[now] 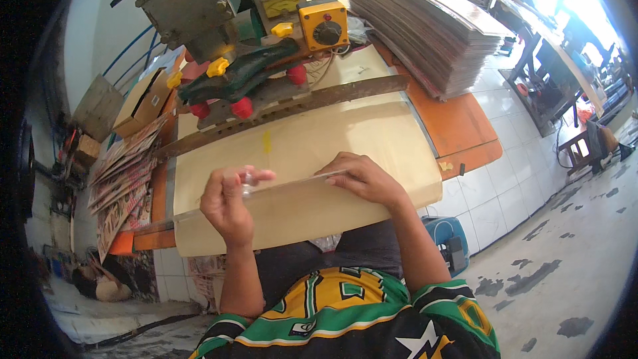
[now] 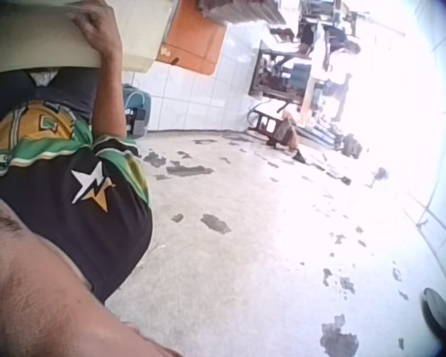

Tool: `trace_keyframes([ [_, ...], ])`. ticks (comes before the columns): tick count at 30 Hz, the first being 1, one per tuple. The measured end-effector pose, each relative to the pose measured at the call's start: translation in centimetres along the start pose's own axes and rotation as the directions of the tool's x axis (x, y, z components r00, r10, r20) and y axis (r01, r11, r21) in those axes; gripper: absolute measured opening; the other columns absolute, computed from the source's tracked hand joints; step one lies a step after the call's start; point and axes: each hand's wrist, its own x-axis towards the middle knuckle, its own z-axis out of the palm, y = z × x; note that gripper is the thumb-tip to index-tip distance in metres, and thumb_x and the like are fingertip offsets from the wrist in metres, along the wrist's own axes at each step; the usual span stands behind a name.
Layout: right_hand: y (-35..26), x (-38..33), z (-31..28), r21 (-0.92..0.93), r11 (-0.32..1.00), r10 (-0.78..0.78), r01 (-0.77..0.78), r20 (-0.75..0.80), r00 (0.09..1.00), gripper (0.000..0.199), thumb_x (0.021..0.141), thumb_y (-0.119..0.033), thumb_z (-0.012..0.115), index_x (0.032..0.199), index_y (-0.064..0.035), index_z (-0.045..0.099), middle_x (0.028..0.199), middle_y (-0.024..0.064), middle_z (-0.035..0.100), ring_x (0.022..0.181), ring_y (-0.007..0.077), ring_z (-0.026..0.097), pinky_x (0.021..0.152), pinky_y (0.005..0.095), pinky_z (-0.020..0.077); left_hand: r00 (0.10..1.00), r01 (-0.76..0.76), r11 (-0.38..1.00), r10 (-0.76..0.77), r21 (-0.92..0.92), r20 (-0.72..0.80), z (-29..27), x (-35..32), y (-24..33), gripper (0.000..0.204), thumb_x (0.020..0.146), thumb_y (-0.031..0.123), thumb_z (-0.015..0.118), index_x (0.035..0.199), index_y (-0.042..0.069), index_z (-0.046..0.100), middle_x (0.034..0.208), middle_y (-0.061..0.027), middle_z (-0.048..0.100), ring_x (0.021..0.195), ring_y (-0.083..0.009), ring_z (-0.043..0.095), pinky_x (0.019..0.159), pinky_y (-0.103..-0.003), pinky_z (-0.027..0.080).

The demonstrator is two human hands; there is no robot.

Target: The person aligns printed plastic sheets under a sealing bar and operates a foot pedal to heat-seal them.

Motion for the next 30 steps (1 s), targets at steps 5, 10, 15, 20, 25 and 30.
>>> trace_keyframes([
  [5, 0.3, -0.5, -0.1, 0.0, 0.999, 0.038, -0.038, -0.036, 0.999, 0.022, 0.094, -0.013, 0.065, 0.111, -0.0017, 0.074, 0.099, 0.0133, 0.07, 0.096, 0.0267, 0.066, 0.087, 0.036, 0.0505, 0.994, 0.088, 0.877, -0.105, -0.473, -0.011, -1.6, -0.1, 0.4, 0.029, 0.107, 0.025, 0.051, 0.099, -0.001, 0.06, 0.087, -0.0113, 0.066, 0.071, -0.0246, 0.07, 0.067, -0.035, 0.053],
  [10, 0.1, -1.6, -1.0, 0.006, 1.0, 0.02, -0.02, -0.09, 0.996, 0.019, 0.095, -0.015, 0.066, 0.103, 0.0016, 0.071, 0.1, 0.0143, 0.069, 0.093, 0.0285, 0.066, 0.085, 0.0356, 0.0505, 0.956, -0.063, 0.483, -0.223, -0.873, -0.192, -6.3, 0.9, 0.0, 0.013, 0.105, 0.014, 0.054, 0.103, 0.003, 0.06, 0.073, -0.0025, 0.062, 0.052, -0.0118, 0.049, 0.056, -0.025, 0.042],
  [15, 3.6, -7.8, -4.8, 0.179, 0.969, 0.227, -0.169, -0.38, 0.897, 0.015, 0.094, -0.009, 0.066, 0.098, 0.004, 0.072, 0.107, 0.0111, 0.073, 0.101, 0.0181, 0.065, 0.089, 0.0344, 0.0494, 0.945, -0.262, 0.389, -0.083, -0.883, -0.317, -17.2, 0.8, 1.8, 0.008, 0.102, 0.008, 0.053, 0.107, 0.004, 0.058, 0.072, -0.0013, 0.057, 0.048, -0.0087, 0.039, 0.059, -0.026, 0.034],
  [20, 6.7, -18.6, -18.0, 0.159, 0.986, 0.056, 0.057, -0.629, 0.775, 0.026, 0.105, -0.028, 0.057, 0.118, -0.0055, 0.058, 0.106, 0.0055, 0.063, 0.096, 0.0193, 0.062, 0.094, 0.0397, 0.0508, 0.874, -0.359, 0.499, -0.116, -0.789, -0.472, -35.3, -0.2, 0.3, 0.013, 0.104, 0.009, 0.045, 0.101, 0.002, 0.055, 0.069, -0.0016, 0.05, 0.045, -0.009, 0.036, 0.059, -0.026, 0.036],
  [25, 2.6, -24.5, -25.9, 0.174, 0.968, 0.026, 0.179, -0.784, 0.62, 0.026, 0.109, -0.028, 0.047, 0.101, -0.0058, 0.058, 0.072, 0.0007, 0.051, 0.065, 0.0106, 0.051, 0.065, 0.0259, 0.0437, 0.631, -0.487, 0.587, -0.275, -0.646, -0.726, -60.1, -6.7, -5.2, 0.016, 0.101, 0.007, 0.046, 0.086, 0.008, 0.05, 0.06, 0.0035, 0.041, 0.041, -0.0078, 0.033, 0.047, -0.027, 0.029],
  [30, 0.9, -29.9, -30.3, 0.356, 0.908, 0.12, 0.223, -0.728, 0.675, 0.032, 0.11, -0.028, 0.045, 0.109, -0.0003, 0.062, 0.069, -0.0003, 0.049, 0.065, 0.0132, 0.052, 0.065, 0.0274, 0.0444, 0.582, -0.532, 0.58, -0.28, -0.618, -0.764, -61.7, -8.9, -4.9, 0.018, 0.1, 0.007, 0.047, 0.083, 0.007, 0.053, 0.053, 0.0038, 0.035, 0.039, -0.0078, 0.029, 0.044, -0.026, 0.025],
])
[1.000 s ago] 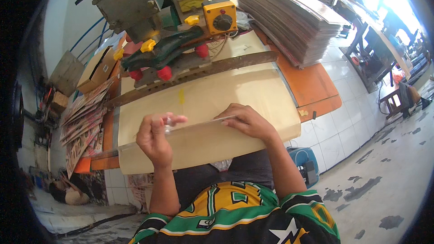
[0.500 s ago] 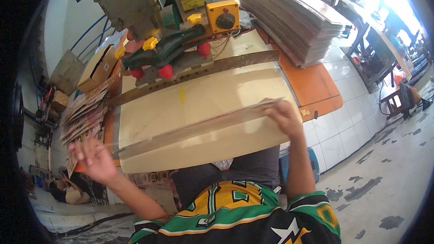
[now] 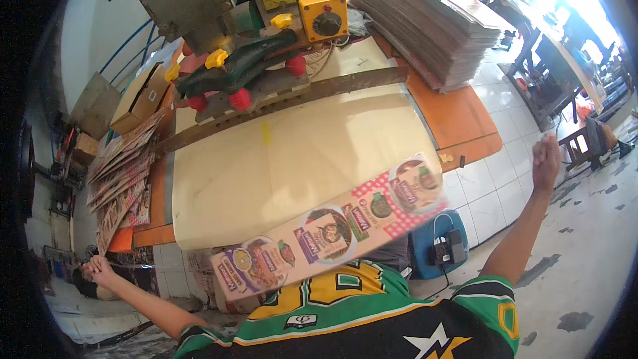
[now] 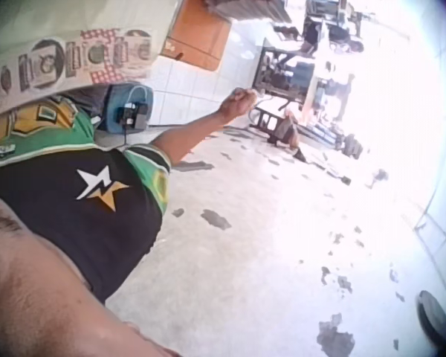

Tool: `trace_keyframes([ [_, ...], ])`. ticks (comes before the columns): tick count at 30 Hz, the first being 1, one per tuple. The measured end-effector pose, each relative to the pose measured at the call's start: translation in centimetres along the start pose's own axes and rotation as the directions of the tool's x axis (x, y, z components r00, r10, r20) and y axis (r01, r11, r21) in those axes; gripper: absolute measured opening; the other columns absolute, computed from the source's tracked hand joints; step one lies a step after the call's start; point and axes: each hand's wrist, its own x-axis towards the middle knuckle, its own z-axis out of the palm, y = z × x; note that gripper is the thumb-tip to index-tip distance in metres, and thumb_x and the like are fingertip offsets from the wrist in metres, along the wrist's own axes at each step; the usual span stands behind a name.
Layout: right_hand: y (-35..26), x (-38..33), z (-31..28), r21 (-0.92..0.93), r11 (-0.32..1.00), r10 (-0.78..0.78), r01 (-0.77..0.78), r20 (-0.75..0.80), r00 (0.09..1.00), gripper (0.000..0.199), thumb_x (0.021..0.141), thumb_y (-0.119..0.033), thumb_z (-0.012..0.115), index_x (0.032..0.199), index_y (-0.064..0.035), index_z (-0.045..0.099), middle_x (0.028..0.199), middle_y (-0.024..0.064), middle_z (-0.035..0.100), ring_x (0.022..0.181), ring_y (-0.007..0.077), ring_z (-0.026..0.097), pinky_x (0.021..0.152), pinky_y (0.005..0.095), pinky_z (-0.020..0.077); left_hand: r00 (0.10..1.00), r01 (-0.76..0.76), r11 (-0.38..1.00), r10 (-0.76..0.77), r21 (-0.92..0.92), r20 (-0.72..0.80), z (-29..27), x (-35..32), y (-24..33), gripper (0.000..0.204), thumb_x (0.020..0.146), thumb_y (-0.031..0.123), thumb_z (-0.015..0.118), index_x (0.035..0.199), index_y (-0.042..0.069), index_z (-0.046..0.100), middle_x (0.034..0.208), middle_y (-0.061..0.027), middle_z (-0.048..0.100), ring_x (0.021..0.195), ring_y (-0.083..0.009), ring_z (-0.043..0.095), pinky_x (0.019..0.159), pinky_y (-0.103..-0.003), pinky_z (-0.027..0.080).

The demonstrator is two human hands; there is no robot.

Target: The person aligns printed plastic sheets under a sealing bar and operates a foot pedal to heat-seal them.

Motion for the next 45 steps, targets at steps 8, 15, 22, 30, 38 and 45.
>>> trace_keyframes([
  [8, 3.9, -2.4, 20.9, -0.547, 0.811, 0.417, -0.207, 0.293, 0.86, 0.033, 0.102, -0.028, 0.058, 0.115, 0.0015, 0.065, 0.098, 0.0125, 0.074, 0.094, 0.018, 0.071, 0.078, 0.0284, 0.0511, 0.854, 0.203, 0.979, -0.179, 0.003, 0.489, 16.0, -17.7, -8.8, 0.02, 0.106, 0.015, 0.049, 0.091, 0.005, 0.055, 0.053, 0.0026, 0.038, 0.043, -0.0061, 0.029, 0.044, -0.024, 0.023],
  [15, 5.0, -4.2, 33.2, -0.426, 0.892, 0.451, -0.15, 0.848, 0.278, 0.046, 0.096, -0.022, 0.067, 0.136, -0.0012, 0.059, 0.121, 0.0154, 0.07, 0.11, 0.0272, 0.068, 0.097, 0.038, 0.0516, 0.804, 0.096, 0.985, -0.16, 0.141, 0.572, 18.0, -18.6, -8.3, 0.022, 0.107, 0.019, 0.049, 0.089, 0.007, 0.055, 0.054, 0.0031, 0.04, 0.048, -0.0078, 0.03, 0.05, -0.026, 0.025],
  [22, 9.2, -11.4, 36.9, -0.584, 0.718, 0.606, 0.377, 0.792, 0.074, 0.056, 0.089, -0.015, 0.065, 0.143, -0.0067, 0.05, 0.134, 0.0185, 0.061, 0.125, 0.0354, 0.058, 0.107, 0.0463, 0.0444, 0.761, 0.103, 0.976, -0.201, 0.191, 0.617, 16.1, -18.2, -6.7, 0.022, 0.107, 0.024, 0.048, 0.092, 0.01, 0.054, 0.054, 0.0035, 0.037, 0.053, -0.0091, 0.03, 0.058, -0.029, 0.024],
  [30, 15.8, -15.5, 34.5, -0.599, 0.429, 0.536, 0.676, 0.772, 0.343, 0.029, 0.088, -0.015, 0.057, 0.115, -0.0081, 0.065, 0.1, 0.0123, 0.073, 0.088, 0.0322, 0.073, 0.074, 0.0429, 0.0585, 0.818, 0.061, 0.979, -0.162, 0.196, 0.552, 14.0, -18.0, -5.1, 0.019, 0.107, 0.024, 0.048, 0.096, 0.01, 0.053, 0.059, 0.0028, 0.034, 0.055, -0.0094, 0.028, 0.059, -0.031, 0.024],
  [38, 9.3, -10.4, 37.8, -0.627, 0.452, 0.576, 0.635, 0.748, 0.329, 0.01, 0.084, -0.014, 0.062, 0.092, -0.0091, 0.063, 0.075, 0.0082, 0.069, 0.078, 0.0329, 0.07, 0.067, 0.0437, 0.0555, 0.892, 0.034, 0.915, -0.209, 0.401, 0.402, 14.3, -20.1, -6.5, 0.02, 0.107, 0.023, 0.051, 0.099, 0.004, 0.053, 0.062, 0.002, 0.033, 0.054, -0.0069, 0.026, 0.051, -0.026, 0.023],
  [45, 1.9, -6.0, 37.5, -0.672, 0.496, 0.471, 0.549, 0.74, 0.481, 0.014, 0.082, -0.014, 0.07, 0.091, -0.0105, 0.061, 0.07, 0.009, 0.065, 0.069, 0.0319, 0.068, 0.06, 0.0431, 0.0528, 0.779, -0.106, 0.573, -0.46, 0.813, 0.426, 12.3, -26.8, -12.8, 0.034, 0.103, 0.035, 0.059, 0.092, 0.003, 0.056, 0.069, -0.0019, 0.046, 0.057, -0.0081, 0.038, 0.051, -0.024, 0.027],
])
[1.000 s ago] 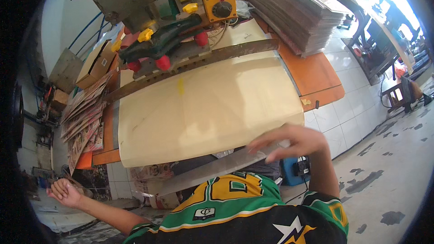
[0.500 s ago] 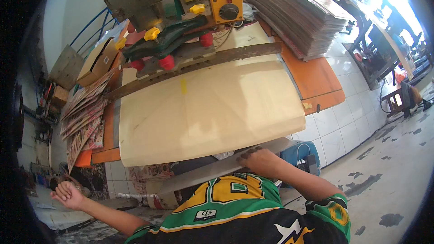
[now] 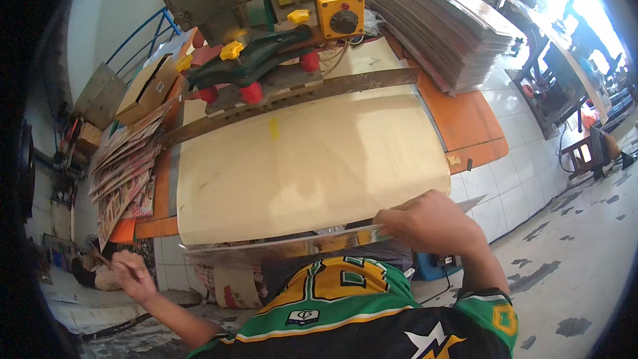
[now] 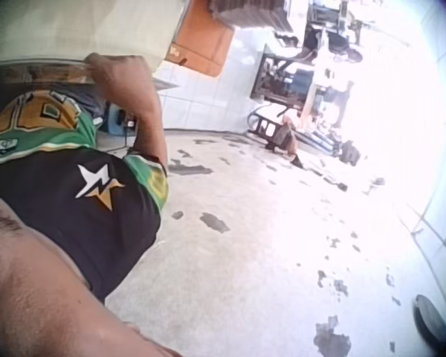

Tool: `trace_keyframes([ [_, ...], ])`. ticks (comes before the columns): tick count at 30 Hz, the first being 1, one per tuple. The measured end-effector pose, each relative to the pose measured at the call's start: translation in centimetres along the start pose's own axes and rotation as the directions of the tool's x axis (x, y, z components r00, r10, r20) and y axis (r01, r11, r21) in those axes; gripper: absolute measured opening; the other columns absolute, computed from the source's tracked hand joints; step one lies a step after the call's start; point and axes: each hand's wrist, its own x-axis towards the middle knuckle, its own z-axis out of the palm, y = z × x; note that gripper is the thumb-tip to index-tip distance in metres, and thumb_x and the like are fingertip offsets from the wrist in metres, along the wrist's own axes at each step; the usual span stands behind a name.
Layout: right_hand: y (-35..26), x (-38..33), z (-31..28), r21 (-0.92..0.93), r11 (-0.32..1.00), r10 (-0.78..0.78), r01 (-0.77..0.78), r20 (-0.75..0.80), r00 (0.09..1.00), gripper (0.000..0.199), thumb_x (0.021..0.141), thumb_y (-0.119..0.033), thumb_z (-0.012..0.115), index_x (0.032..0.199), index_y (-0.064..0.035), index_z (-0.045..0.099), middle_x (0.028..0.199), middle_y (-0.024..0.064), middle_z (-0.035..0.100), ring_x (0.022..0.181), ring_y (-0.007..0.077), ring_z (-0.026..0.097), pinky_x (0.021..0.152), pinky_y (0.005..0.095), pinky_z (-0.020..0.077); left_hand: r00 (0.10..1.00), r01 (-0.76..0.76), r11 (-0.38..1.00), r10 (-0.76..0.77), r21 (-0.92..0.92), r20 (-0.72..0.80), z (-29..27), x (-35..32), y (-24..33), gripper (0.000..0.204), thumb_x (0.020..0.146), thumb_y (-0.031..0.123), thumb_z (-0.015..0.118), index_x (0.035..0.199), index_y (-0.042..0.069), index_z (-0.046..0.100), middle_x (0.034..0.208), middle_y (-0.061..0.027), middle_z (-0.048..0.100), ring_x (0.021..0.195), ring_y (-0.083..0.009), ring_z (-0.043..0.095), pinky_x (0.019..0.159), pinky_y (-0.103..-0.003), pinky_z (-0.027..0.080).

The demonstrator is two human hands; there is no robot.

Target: The person aligns printed plastic sheets under a sealing bar and operates a foot pedal to heat-seal them.

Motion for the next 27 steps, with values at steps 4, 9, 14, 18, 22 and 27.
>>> trace_keyframes([
  [4, 0.0, -0.9, -3.0, 0.018, 1.0, 0.026, -0.023, -0.167, 0.986, 0.014, 0.085, -0.017, 0.073, 0.095, -0.0113, 0.064, 0.069, 0.0078, 0.065, 0.066, 0.0307, 0.067, 0.059, 0.0401, 0.0508, 0.966, 0.113, 0.951, -0.174, 0.289, 0.194, 3.9, -0.2, -1.2, 0.056, 0.095, 0.055, 0.065, 0.097, -0.001, 0.06, 0.08, -0.0025, 0.055, 0.065, -0.0111, 0.045, 0.058, -0.023, 0.032],
  [9, 0.8, -1.4, -4.2, -0.055, 0.996, 0.044, -0.064, -0.299, 0.953, 0.01, 0.087, -0.015, 0.072, 0.094, -0.0102, 0.067, 0.069, 0.0071, 0.065, 0.061, 0.0278, 0.065, 0.055, 0.0377, 0.0482, 0.981, 0.177, 0.884, -0.195, 0.433, -0.005, 11.6, 1.2, -3.5, 0.081, 0.086, 0.075, 0.06, 0.112, -0.001, 0.064, 0.099, -0.0029, 0.06, 0.085, -0.0112, 0.051, 0.073, -0.025, 0.039],
  [14, 1.2, -1.4, -4.0, -0.07, 0.996, 0.024, -0.05, -0.336, 0.941, 0.009, 0.086, -0.014, 0.071, 0.093, -0.0108, 0.068, 0.07, 0.006, 0.066, 0.06, 0.0267, 0.065, 0.054, 0.0371, 0.0472, 0.997, 0.053, 0.937, -0.069, 0.345, 0.033, 15.6, 2.6, -4.7, 0.075, 0.088, 0.071, 0.059, 0.119, 0.003, 0.064, 0.106, -0.0044, 0.061, 0.089, -0.0133, 0.052, 0.083, -0.03, 0.041],
  [18, 1.3, -1.4, -4.0, -0.146, 0.988, 0.012, -0.056, -0.29, 0.957, 0.009, 0.085, -0.013, 0.071, 0.093, -0.0113, 0.068, 0.072, 0.0057, 0.068, 0.063, 0.0256, 0.067, 0.056, 0.0371, 0.0486, 0.989, -0.006, 0.955, -0.038, 0.296, 0.143, 15.7, 3.1, -4.6, 0.049, 0.091, 0.049, 0.069, 0.106, 0.003, 0.067, 0.099, -0.0068, 0.061, 0.089, -0.0155, 0.053, 0.084, -0.031, 0.041],
  [22, 1.8, -1.4, -3.7, -0.169, 0.982, 0.033, -0.087, -0.298, 0.954, 0.009, 0.085, -0.013, 0.07, 0.093, -0.0118, 0.068, 0.075, 0.0056, 0.07, 0.066, 0.0244, 0.068, 0.058, 0.0366, 0.0507, 0.959, -0.084, 0.943, -0.012, 0.323, 0.284, 15.5, 3.2, -3.8, 0.026, 0.09, 0.024, 0.075, 0.092, -0.001, 0.069, 0.089, -0.009, 0.065, 0.084, -0.017, 0.056, 0.075, -0.031, 0.043],
  [27, 1.8, -1.1, -3.6, -0.194, 0.977, 0.031, -0.09, -0.285, 0.958, 0.008, 0.085, -0.013, 0.069, 0.094, -0.0117, 0.069, 0.076, 0.0053, 0.072, 0.068, 0.0232, 0.069, 0.059, 0.0359, 0.052, 0.913, -0.112, 0.907, -0.068, 0.406, 0.402, 15.8, 3.0, -2.3, 0.018, 0.089, 0.017, 0.074, 0.085, 0.0, 0.072, 0.084, -0.0083, 0.066, 0.083, -0.0193, 0.058, 0.075, -0.031, 0.045],
])
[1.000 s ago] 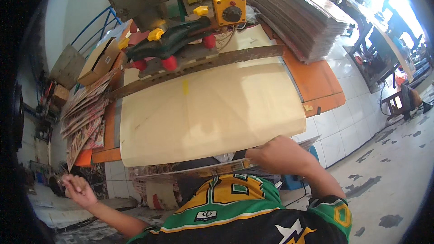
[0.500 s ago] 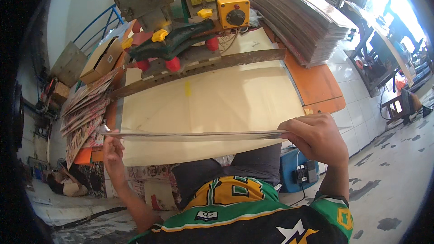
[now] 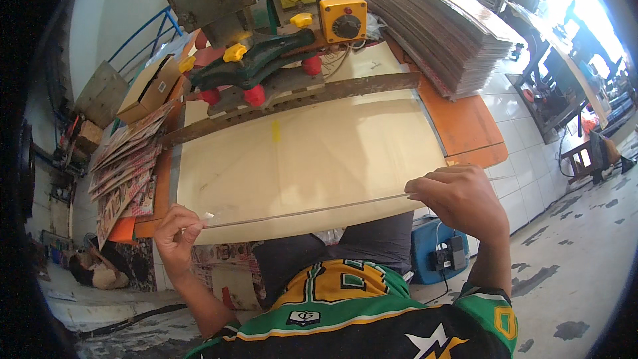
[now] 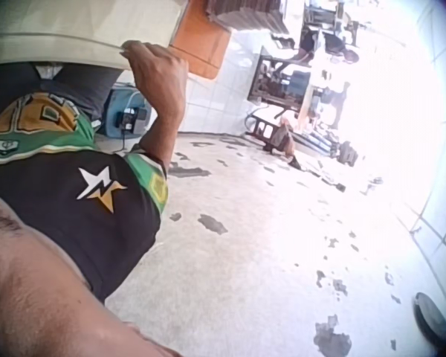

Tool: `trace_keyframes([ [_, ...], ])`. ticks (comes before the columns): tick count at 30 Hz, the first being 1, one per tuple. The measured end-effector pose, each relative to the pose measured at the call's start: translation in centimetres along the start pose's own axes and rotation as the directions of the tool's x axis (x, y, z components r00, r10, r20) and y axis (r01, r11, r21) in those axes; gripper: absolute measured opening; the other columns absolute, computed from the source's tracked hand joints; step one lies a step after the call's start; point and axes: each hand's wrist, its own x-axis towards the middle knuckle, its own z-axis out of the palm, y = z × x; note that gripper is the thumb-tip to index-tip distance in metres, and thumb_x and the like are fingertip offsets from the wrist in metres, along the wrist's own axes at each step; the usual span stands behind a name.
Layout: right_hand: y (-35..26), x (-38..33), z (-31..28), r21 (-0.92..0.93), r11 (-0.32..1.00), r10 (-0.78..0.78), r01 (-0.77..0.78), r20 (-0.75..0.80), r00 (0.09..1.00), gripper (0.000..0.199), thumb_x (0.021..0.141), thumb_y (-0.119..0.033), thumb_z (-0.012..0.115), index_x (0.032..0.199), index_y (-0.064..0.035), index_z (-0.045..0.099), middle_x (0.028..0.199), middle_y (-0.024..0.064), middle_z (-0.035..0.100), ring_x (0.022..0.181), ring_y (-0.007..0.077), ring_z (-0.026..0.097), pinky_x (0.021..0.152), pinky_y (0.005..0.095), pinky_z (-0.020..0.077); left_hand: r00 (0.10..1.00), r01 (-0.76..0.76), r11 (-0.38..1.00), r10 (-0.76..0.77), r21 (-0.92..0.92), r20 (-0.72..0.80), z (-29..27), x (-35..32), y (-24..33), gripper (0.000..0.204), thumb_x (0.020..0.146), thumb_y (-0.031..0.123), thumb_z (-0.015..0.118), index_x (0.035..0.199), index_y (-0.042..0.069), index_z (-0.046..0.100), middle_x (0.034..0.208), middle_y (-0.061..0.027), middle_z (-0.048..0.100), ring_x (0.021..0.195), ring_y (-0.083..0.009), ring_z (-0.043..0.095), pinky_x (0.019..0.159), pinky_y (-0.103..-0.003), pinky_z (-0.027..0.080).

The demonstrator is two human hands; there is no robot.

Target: The person aligns printed plastic sheets under a sealing bar and operates a foot pedal to heat-seal them.

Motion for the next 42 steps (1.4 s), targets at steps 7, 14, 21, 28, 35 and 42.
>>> trace_keyframes([
  [7, 0.3, 0.7, 0.2, -0.03, 0.999, 0.026, -0.025, 0.031, 0.999, 0.008, 0.085, -0.012, 0.069, 0.093, -0.0122, 0.07, 0.077, 0.0041, 0.072, 0.068, 0.0219, 0.07, 0.061, 0.0354, 0.0523, 0.991, 0.099, 0.976, -0.113, 0.196, 0.064, 0.9, 0.7, 0.7, 0.015, 0.092, 0.011, 0.069, 0.092, -0.003, 0.073, 0.086, -0.0108, 0.069, 0.089, -0.0236, 0.062, 0.082, -0.033, 0.048],
  [14, 0.3, 1.0, 1.2, 0.053, 0.998, 0.016, -0.02, 0.064, 0.998, 0.011, 0.083, -0.01, 0.07, 0.093, -0.0126, 0.068, 0.075, 0.0032, 0.071, 0.07, 0.0227, 0.07, 0.062, 0.036, 0.0531, 0.975, -0.045, 0.996, 0.061, 0.08, -0.213, 1.3, -0.5, -1.7, 0.026, 0.102, 0.017, 0.056, 0.092, -0.003, 0.068, 0.091, -0.0114, 0.069, 0.09, -0.0223, 0.063, 0.086, -0.038, 0.049],
  [21, -2.1, 2.1, 2.4, 0.108, 0.991, -0.091, 0.075, 0.151, 0.984, 0.014, 0.081, -0.007, 0.068, 0.093, -0.0128, 0.062, 0.071, 0.004, 0.066, 0.071, 0.0248, 0.07, 0.061, 0.0377, 0.053, 0.815, -0.175, 0.93, -0.047, -0.322, -0.578, 1.1, -1.2, -2.7, 0.031, 0.107, 0.026, 0.051, 0.096, 0.0, 0.062, 0.091, -0.0093, 0.064, 0.088, -0.0173, 0.061, 0.088, -0.038, 0.05],
  [28, -3.5, 1.9, 2.0, 0.163, 0.983, -0.118, 0.086, 0.2, 0.973, 0.011, 0.082, -0.011, 0.067, 0.089, -0.012, 0.06, 0.069, 0.0047, 0.064, 0.068, 0.0262, 0.069, 0.059, 0.039, 0.052, 0.734, -0.242, 0.872, -0.122, -0.425, -0.668, 0.0, -1.9, -1.7, 0.026, 0.106, 0.025, 0.053, 0.098, 0.002, 0.061, 0.095, -0.0103, 0.066, 0.091, -0.019, 0.062, 0.091, -0.036, 0.049],
  [35, -4.2, 0.9, 1.3, 0.137, 0.989, -0.09, 0.056, 0.258, 0.962, 0.009, 0.082, -0.013, 0.066, 0.089, -0.0126, 0.06, 0.068, 0.0036, 0.064, 0.067, 0.0257, 0.069, 0.06, 0.0381, 0.0524, 0.599, -0.396, 0.592, -0.414, -0.702, -0.686, -2.1, -2.6, -1.7, 0.019, 0.106, 0.019, 0.053, 0.104, 0.003, 0.063, 0.1, -0.0104, 0.068, 0.1, -0.023, 0.064, 0.1, -0.042, 0.047],
  [42, -0.3, -1.3, 0.3, -0.045, 0.997, 0.068, -0.062, 0.14, 0.988, 0.011, 0.082, -0.018, 0.07, 0.083, -0.0122, 0.061, 0.067, 0.0048, 0.061, 0.064, 0.0249, 0.066, 0.058, 0.0399, 0.0481, 0.481, -0.506, 0.431, -0.578, -0.747, -0.659, -9.4, -5.2, -6.2, 0.019, 0.106, 0.018, 0.052, 0.096, 0.003, 0.06, 0.079, -0.005, 0.057, 0.083, -0.0202, 0.057, 0.087, -0.039, 0.047],
])
